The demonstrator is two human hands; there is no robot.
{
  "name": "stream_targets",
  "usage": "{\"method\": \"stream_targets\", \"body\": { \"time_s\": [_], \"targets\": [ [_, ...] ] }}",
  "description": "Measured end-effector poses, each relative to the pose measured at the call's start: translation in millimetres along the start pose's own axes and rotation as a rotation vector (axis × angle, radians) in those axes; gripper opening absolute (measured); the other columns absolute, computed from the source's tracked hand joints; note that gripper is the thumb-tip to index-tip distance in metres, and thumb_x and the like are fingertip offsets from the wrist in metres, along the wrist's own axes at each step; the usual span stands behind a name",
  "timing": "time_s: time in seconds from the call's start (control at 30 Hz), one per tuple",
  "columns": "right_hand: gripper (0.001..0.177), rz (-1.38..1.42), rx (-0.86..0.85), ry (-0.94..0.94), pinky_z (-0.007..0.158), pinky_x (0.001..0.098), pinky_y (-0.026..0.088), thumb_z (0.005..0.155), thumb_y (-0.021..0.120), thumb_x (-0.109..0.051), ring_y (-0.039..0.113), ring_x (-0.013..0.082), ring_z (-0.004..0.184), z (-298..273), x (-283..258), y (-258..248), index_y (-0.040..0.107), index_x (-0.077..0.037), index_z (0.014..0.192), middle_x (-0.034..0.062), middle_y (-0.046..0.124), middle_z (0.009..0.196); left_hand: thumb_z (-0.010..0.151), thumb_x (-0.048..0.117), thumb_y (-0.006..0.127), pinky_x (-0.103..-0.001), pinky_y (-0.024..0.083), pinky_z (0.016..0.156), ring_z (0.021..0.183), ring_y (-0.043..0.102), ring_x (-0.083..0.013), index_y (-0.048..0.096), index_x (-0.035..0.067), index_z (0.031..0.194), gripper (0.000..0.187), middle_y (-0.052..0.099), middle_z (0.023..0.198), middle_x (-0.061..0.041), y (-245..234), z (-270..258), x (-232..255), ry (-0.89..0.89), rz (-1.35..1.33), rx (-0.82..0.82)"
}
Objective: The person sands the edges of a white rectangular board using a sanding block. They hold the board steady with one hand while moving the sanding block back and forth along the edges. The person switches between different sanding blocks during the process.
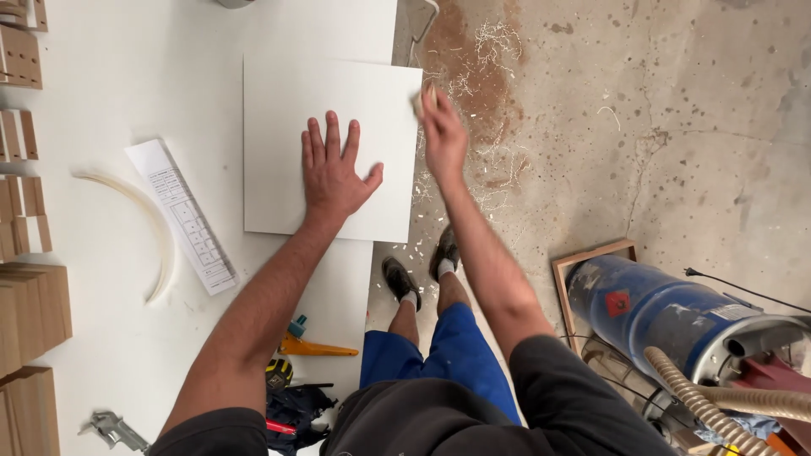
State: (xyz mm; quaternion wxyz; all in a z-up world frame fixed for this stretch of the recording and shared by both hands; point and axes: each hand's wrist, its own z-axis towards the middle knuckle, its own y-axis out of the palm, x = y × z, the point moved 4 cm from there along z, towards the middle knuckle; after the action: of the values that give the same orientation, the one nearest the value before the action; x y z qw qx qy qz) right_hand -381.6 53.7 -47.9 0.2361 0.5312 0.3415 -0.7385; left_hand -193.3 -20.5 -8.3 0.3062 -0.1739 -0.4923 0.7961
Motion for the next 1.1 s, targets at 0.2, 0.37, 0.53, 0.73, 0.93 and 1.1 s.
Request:
{"method": "stream_targets", "body": {
  "time_s": [0.2,0.37,0.53,0.73,0.93,1.1],
  "targets": [
    [0.023,0.054,-0.002,-0.053,0.111,0.0468,0.050,0.102,0.065,-0.011,0.058,0.0369,0.131,-61,-15,-14,0.073,-0.009,0.123,0.0188,0.059,0.144,0.077,0.058,0.076,-0.061,0.028,0.120,0.142,0.040,-0.0538,0.066,0.012,0.144,0.082,0.046,0.154,-0.027,1,5,1,0.008,-0.017,-0.022],
    [0.024,0.016,0.046,-0.195,0.114,0.0480,0.047,0.096,0.074,-0.003,0.058,0.0375,0.131,56,22,12,0.077,-0.008,0.119,0.0174,0.062,0.140,0.076,0.061,0.078,-0.062,0.027,0.119,0.141,0.040,-0.0553,0.067,0.012,0.142,0.083,0.048,0.153,-0.027,0,5,2,0.031,-0.032,-0.023],
    [0.022,0.026,0.066,-0.025,0.113,0.0518,0.046,0.096,0.075,-0.006,0.057,0.0429,0.128,19,13,4,0.076,-0.006,0.118,0.0206,0.062,0.139,0.074,0.062,0.077,-0.062,0.028,0.119,0.141,0.041,-0.0554,0.068,0.012,0.141,0.084,0.049,0.152,-0.027,0,5,3,0.034,-0.025,-0.017],
    [0.028,0.328,-0.060,0.109,0.113,0.0396,0.059,0.106,0.058,-0.002,0.058,0.0417,0.136,77,-17,13,0.061,-0.003,0.133,0.0272,0.039,0.156,0.086,0.059,0.075,-0.063,0.031,0.122,0.146,0.033,-0.0548,0.059,0.011,0.151,0.083,0.033,0.162,-0.025,-7,8,1,0.013,-0.052,-0.161],
    [0.029,0.189,-0.037,0.128,0.104,0.0290,0.064,0.099,0.070,0.000,0.061,0.0234,0.123,64,-4,13,0.069,-0.010,0.126,0.0107,0.061,0.139,0.085,0.060,0.074,-0.062,0.029,0.123,0.147,0.031,-0.0547,0.059,0.011,0.152,0.084,0.032,0.163,-0.026,-9,6,1,0.011,-0.055,-0.193],
    [0.027,-0.077,-0.010,-0.042,0.097,0.0369,0.068,0.101,0.066,-0.007,0.064,0.0349,0.130,65,-1,14,0.069,-0.012,0.128,0.0184,0.050,0.151,0.085,0.062,0.073,-0.063,0.028,0.123,0.147,0.029,-0.0543,0.059,0.012,0.153,0.086,0.030,0.164,-0.025,-1,8,2,0.014,-0.068,-0.202]
  ]
}}
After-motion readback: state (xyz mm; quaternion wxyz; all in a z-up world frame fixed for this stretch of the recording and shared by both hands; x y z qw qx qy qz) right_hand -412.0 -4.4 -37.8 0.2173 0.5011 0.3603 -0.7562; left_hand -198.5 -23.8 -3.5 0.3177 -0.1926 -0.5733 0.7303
